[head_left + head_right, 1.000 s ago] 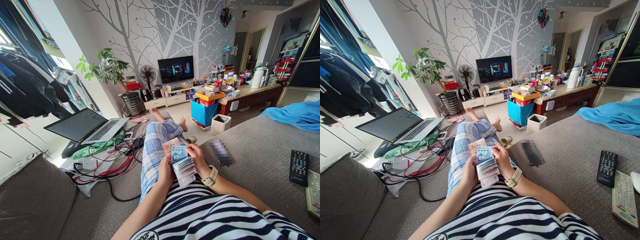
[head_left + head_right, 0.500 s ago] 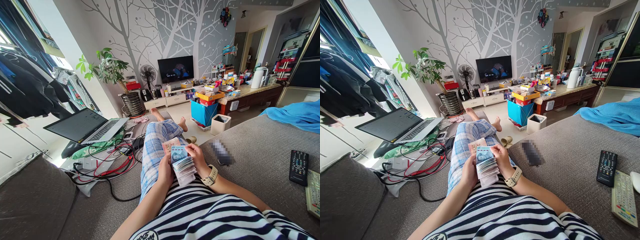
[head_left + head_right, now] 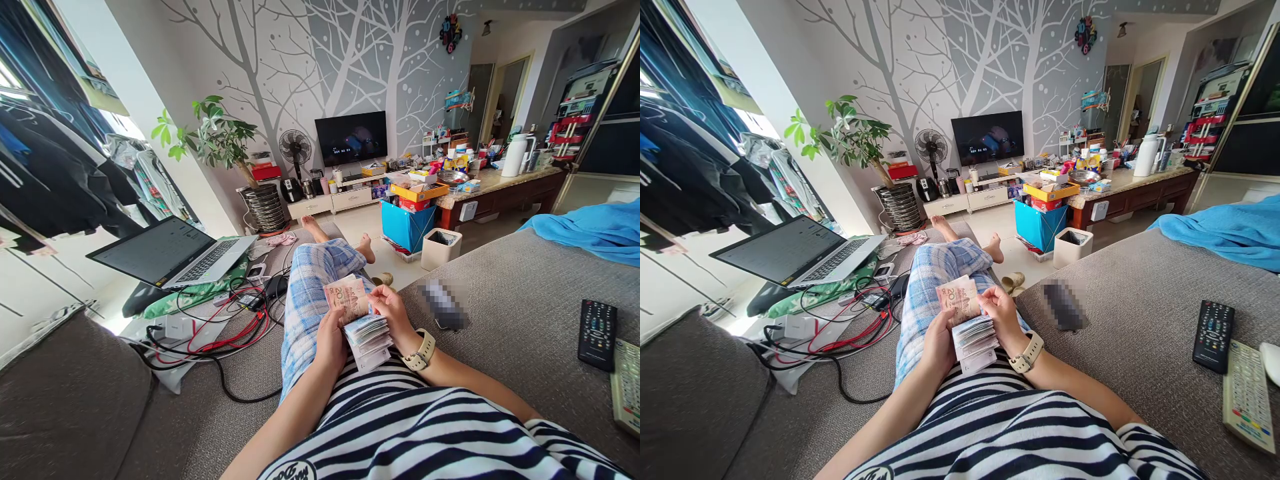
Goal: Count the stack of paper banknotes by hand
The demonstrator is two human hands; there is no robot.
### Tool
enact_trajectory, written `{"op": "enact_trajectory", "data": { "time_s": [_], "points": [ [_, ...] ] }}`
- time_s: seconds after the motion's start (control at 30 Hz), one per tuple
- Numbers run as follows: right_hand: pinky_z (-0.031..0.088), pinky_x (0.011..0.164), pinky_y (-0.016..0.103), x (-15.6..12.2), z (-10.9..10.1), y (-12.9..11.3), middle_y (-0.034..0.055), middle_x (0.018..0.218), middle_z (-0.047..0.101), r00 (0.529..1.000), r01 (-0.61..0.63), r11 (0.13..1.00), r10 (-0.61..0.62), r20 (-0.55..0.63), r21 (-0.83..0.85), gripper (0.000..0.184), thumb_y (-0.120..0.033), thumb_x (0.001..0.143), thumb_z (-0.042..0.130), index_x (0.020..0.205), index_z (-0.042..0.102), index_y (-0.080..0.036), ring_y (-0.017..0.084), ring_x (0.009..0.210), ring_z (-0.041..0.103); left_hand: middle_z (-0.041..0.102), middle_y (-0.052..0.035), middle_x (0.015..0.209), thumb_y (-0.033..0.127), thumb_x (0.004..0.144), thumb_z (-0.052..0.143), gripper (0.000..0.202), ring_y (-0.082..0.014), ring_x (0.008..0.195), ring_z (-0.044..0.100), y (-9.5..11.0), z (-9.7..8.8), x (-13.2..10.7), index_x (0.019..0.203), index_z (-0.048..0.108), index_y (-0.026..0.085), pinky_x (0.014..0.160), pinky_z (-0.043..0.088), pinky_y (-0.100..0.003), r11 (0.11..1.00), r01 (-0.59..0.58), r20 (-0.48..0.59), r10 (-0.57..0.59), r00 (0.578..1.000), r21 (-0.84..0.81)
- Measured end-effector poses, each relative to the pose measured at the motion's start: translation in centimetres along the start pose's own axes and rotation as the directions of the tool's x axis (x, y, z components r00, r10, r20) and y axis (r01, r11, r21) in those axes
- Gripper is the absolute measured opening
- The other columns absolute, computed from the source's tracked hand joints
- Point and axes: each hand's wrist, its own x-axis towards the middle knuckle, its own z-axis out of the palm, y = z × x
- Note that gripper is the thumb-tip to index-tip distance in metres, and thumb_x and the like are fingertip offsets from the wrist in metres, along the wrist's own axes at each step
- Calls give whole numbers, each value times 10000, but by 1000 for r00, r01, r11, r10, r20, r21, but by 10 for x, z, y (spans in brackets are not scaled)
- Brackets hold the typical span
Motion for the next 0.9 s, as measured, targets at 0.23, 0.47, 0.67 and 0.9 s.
{"op": "enact_trajectory", "data": {
  "time_s": [0.23,0.47,0.67,0.9],
  "points": [
    [356,549,260,2,0,2,-36,611,507,1000,-7,1000,7,-6,-2,265,-422,718,695,706,554,-198,123,565,434,744,-92,877,233,637,705,305,-247,807,703,2,1,-4,928,685,144,787,529,-381,999,27,57,-29,998,32],
    [325,552,273,-1,-1,-1,-29,586,474,1000,13,997,-13,-5,-72,267,-397,756,655,613,549,-200,127,561,390,744,-102,902,236,643,706,310,-242,814,702,1,-1,-2,938,686,143,792,525,-369,999,33,57,-35,998,38],
    [321,555,269,-1,-1,0,-33,584,469,1000,-2,998,2,-1,-65,255,-393,763,649,627,556,-199,124,555,388,735,-110,972,268,678,667,309,-257,883,695,-2,-2,1,956,687,136,806,537,-388,999,43,23,-43,999,-1],
    [320,552,264,-3,0,-2,-40,571,457,1000,1,998,-1,1,-58,262,-383,766,645,617,538,-195,122,551,389,735,-94,984,252,725,611,254,-224,906,689,-5,-4,6,939,696,146,877,525,-364,995,64,-6,-65,998,-73]
  ]
}}
